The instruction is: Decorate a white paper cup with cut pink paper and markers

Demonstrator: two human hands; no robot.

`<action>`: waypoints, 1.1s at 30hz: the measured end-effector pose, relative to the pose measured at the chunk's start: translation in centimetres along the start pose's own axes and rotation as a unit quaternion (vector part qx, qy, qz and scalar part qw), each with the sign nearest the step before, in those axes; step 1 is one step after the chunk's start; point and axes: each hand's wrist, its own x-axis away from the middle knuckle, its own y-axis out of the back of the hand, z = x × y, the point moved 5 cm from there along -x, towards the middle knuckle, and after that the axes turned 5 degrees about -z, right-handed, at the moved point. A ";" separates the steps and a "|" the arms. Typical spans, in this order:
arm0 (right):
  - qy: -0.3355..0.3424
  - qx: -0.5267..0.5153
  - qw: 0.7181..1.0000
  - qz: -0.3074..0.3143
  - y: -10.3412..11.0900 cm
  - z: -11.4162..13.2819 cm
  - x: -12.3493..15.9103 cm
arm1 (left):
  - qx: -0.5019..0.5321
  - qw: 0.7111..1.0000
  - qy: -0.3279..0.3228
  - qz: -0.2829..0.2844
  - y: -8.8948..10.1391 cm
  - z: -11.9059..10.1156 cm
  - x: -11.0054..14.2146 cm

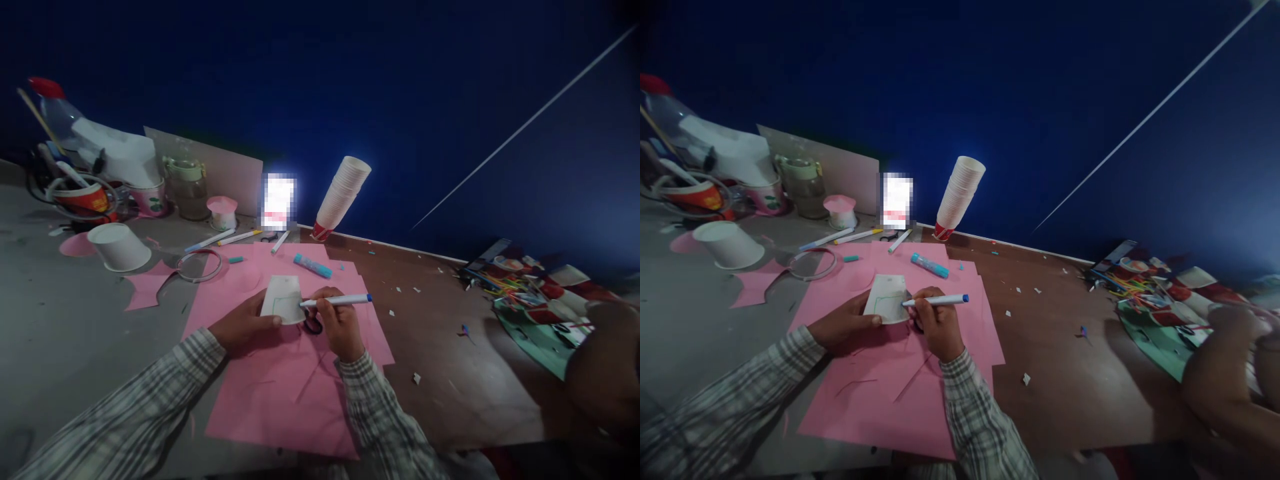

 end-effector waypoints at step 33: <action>-0.053 -0.091 0.994 0.034 -0.8 -1.2 -0.4 | -0.022 0.999 -0.024 0.002 -0.1 -0.4 0.3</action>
